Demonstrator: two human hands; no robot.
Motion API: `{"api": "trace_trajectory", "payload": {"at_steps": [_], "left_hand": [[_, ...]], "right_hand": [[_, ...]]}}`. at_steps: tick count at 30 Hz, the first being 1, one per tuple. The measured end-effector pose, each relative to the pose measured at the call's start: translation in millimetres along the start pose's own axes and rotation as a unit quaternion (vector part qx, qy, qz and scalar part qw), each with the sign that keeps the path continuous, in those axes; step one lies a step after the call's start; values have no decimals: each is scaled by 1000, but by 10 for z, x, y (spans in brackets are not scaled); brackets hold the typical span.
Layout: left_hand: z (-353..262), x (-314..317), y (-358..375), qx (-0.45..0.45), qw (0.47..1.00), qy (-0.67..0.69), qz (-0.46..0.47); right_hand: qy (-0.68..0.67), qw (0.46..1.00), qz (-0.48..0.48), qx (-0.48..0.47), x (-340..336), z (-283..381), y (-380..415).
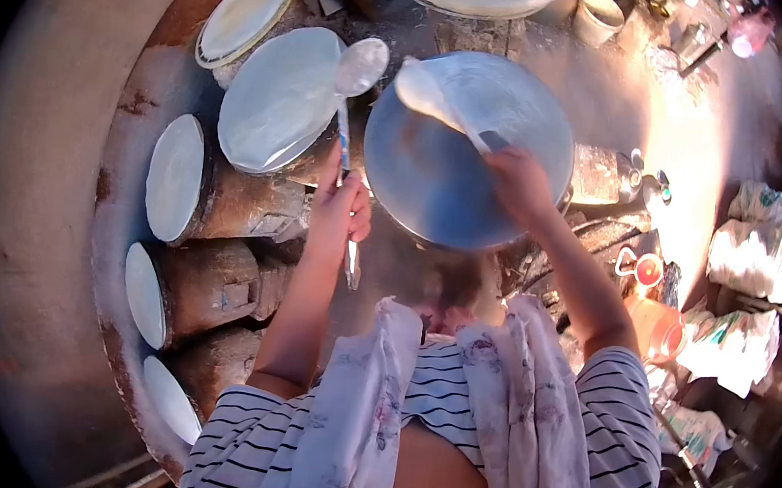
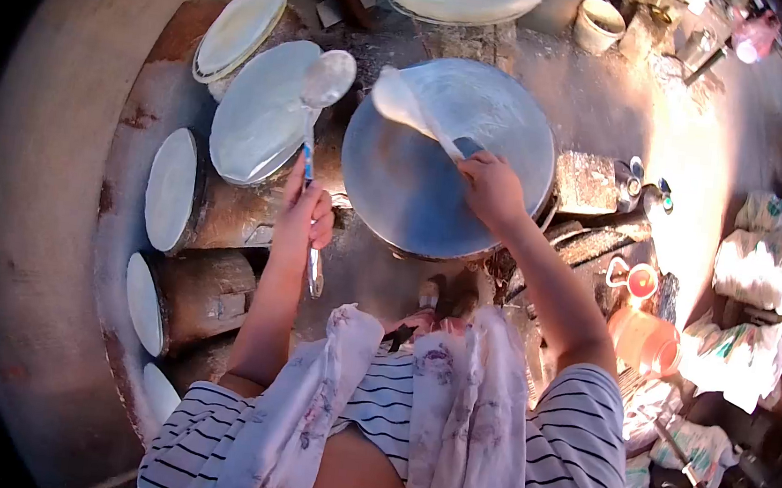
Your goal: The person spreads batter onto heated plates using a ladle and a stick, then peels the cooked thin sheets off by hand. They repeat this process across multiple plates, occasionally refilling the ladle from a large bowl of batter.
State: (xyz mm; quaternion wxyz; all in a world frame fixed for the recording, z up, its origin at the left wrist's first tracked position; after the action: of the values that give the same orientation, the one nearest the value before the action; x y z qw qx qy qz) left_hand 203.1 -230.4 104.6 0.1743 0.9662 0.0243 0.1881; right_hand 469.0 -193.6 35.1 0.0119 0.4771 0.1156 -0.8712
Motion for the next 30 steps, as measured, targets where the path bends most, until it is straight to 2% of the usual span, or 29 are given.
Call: {"api": "trace_trajectory", "payload": {"at_steps": [3, 4, 5, 7, 10, 13, 16, 18, 20, 21, 23, 25, 27, 28, 30], "left_hand": [[-66, -89, 43, 28, 997, -78, -4], [-69, -136, 54, 39, 993, -111, -2], [-39, -164, 31, 51, 989, -140, -9], [143, -218, 26, 18, 990, -139, -28], [240, -177, 47, -21, 983, -173, -53], [192, -368, 251, -23, 977, -205, -45], [181, -596, 454, -47, 961, -269, -42], [194, -519, 462, -71, 950, -302, -21], [292, -401, 452, -92, 944, -317, -14], [295, -365, 426, -101, 939, -330, -9], [292, -408, 592, -123, 941, -314, 7], [312, -542, 783, -160, 940, -300, 5], [335, -539, 788, -158, 945, -284, 24], [340, -546, 824, -162, 946, -280, 34], [341, -494, 838, -176, 946, -272, 28]], "right_hand": [[-39, 998, -12, -47, -306, -298, 112], [-38, 998, -40, -27, -464, -476, 66], [-72, 994, -69, 49, -619, -676, 10], [77, 996, -34, 18, -545, -782, -302], [31, 994, -6, -100, -167, -261, -390], [-14, 987, 15, -160, -39, -207, -186], [-83, 985, 56, -142, -394, -391, -185], [-23, 992, 28, -122, -312, -644, -574], [-16, 994, 37, -105, -325, -471, -670], [-21, 987, 47, -152, -256, -403, -631], [-33, 969, 70, -236, -104, -306, -471], [-59, 959, 132, -243, -192, -407, -376], [-65, 947, 170, -265, -216, -561, -515], [-58, 963, 163, -207, -172, -580, -632], [-60, 955, 130, -258, -79, -467, -663]]}}
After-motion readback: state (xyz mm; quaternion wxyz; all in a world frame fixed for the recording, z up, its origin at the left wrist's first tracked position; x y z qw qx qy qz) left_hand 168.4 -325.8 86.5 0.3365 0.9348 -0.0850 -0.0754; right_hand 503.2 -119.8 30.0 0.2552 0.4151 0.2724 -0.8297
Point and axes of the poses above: each hand's wrist, its own y-axis away from the middle knuckle, its own x-axis out of the palm, z = x × y, the point moved 6 cm from there along -y, towards the middle knuckle, and after that the axes turned 10 degrees about y, right-handed, at the moved point
